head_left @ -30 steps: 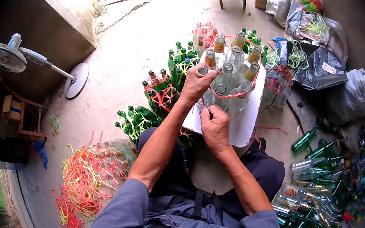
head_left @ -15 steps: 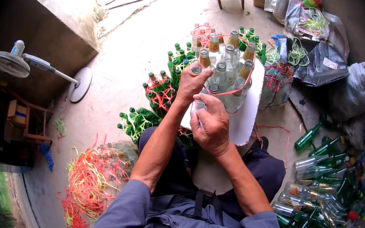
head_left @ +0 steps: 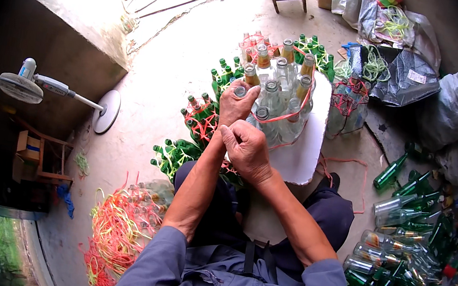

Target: The person sits on the floor and bundles clear glass bottles together using red plastic string. They arrange the bottles on a white cardboard base, wrap the string around the necks and bodies of the bottles, and tie knots to secure the bundle.

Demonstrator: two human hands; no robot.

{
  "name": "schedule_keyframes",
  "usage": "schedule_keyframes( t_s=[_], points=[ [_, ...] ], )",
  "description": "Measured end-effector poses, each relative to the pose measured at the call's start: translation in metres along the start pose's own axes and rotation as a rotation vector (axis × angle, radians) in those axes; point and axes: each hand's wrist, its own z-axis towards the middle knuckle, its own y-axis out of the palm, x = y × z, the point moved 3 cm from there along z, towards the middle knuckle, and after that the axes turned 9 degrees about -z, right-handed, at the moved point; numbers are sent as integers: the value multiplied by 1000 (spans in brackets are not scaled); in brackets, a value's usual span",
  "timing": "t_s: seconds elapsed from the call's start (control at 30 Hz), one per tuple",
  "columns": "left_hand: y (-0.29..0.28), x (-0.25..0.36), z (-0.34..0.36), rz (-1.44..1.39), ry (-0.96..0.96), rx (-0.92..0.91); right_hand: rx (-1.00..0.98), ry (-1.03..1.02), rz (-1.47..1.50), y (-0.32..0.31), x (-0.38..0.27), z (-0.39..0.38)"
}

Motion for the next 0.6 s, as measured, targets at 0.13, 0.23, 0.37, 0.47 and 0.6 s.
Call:
schedule_keyframes(
  t_s=[0.13,0.23,0.37,0.47,0.6],
  points=[
    [-3,7,-3,40,36,41,26,106,95,0,4,-1],
    [-4,22,-4,128,254,149,41,150,167,-2,-1,-1],
    [-4,41,4,162,422,31,53,184,206,-1,0,-5],
    [5,53,9,232,499,-59,26,274,225,-2,2,-7],
    [13,49,22,175,397,-120,-8,346,248,-1,7,-10]
  ],
)
